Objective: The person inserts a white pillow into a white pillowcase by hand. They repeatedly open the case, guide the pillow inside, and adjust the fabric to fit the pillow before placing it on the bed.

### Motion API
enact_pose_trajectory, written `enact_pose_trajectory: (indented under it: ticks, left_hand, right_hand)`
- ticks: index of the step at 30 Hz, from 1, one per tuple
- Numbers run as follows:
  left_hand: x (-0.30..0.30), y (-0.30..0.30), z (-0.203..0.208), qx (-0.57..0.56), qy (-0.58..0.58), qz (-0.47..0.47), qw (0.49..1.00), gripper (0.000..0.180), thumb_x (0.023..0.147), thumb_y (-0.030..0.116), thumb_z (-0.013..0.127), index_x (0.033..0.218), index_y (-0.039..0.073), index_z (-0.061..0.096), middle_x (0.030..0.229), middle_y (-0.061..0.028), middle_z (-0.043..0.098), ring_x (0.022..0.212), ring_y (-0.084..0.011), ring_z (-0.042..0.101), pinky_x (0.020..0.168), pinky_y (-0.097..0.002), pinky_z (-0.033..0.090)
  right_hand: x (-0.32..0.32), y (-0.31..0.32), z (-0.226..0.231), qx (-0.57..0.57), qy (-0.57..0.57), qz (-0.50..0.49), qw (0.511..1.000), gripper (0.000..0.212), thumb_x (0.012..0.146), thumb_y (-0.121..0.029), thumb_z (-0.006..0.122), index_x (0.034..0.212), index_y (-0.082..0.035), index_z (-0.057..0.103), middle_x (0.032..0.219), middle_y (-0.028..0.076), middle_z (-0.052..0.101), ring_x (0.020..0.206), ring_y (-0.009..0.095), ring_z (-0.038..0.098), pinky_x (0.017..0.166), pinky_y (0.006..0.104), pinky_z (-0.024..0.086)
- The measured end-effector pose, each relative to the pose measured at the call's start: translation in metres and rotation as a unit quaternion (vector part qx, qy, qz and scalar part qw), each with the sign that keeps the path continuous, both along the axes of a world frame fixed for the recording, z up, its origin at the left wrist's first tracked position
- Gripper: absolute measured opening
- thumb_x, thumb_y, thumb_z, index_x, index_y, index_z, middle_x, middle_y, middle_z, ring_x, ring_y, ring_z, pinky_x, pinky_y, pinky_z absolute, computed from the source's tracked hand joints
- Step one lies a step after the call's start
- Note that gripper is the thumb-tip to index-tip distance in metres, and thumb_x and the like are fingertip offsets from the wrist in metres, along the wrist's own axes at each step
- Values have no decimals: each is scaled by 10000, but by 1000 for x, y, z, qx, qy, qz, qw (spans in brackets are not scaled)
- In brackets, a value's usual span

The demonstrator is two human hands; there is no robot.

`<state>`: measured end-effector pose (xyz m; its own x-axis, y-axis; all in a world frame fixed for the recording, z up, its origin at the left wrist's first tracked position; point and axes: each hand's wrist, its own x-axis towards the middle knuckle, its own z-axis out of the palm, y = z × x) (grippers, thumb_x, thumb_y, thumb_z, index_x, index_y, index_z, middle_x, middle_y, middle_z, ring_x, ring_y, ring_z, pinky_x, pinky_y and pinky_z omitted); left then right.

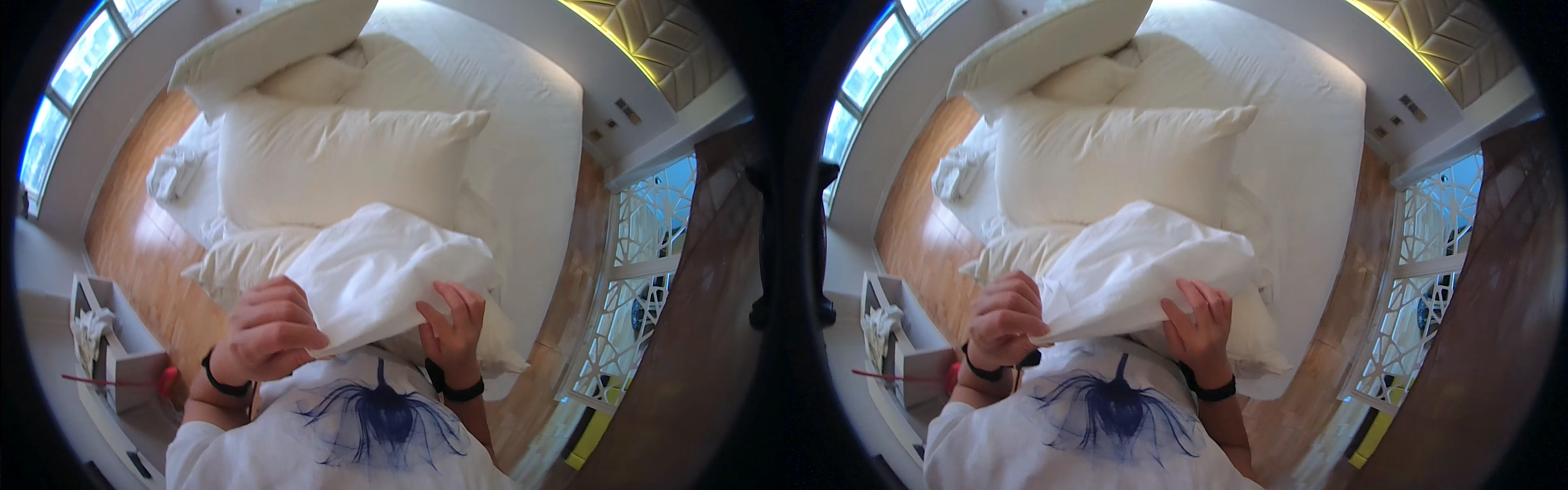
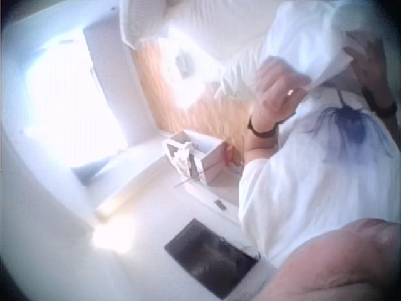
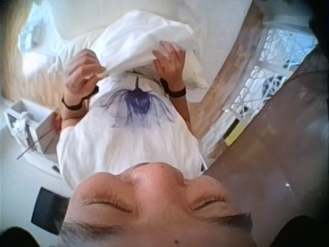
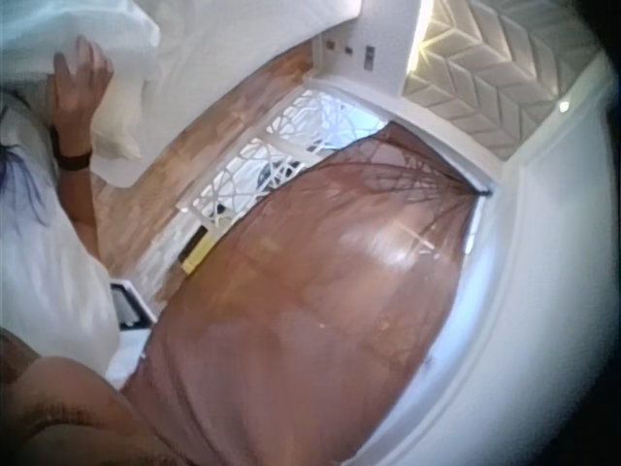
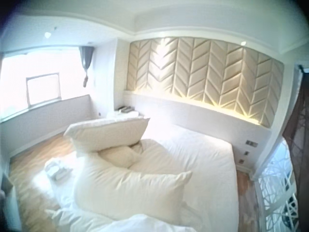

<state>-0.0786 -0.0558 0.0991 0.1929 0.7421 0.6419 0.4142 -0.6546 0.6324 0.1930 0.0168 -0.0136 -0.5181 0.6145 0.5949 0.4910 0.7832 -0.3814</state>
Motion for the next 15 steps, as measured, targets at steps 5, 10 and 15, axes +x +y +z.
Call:
enact_pose_trajectory:
  ticks: [5,10,15]
  left_hand:
    - [-2,-6,-4,-9,-32,27,999,115,841,117,742,867,34,667,683,-43,582,586,-209,562,579,-328,463]
    - [-8,-13,-12,-19,-48,32,998,124,829,120,745,882,38,669,687,-42,574,585,-204,551,581,-322,459]
    - [-22,-16,-22,-26,-68,50,996,152,830,155,743,895,38,669,697,-47,578,601,-212,557,591,-325,459]
  right_hand:
    - [-5,-9,-4,-21,-34,-9,999,286,809,-131,645,1077,-148,744,1316,173,577,1190,338,522,961,467,397]
    - [-17,-4,-7,-19,-94,-16,995,225,850,-131,618,1041,-123,734,1358,155,566,1241,329,500,1003,480,375]
    - [-19,6,-4,9,-113,-29,993,170,858,-88,597,982,-51,707,1290,128,622,1213,321,544,987,479,395]
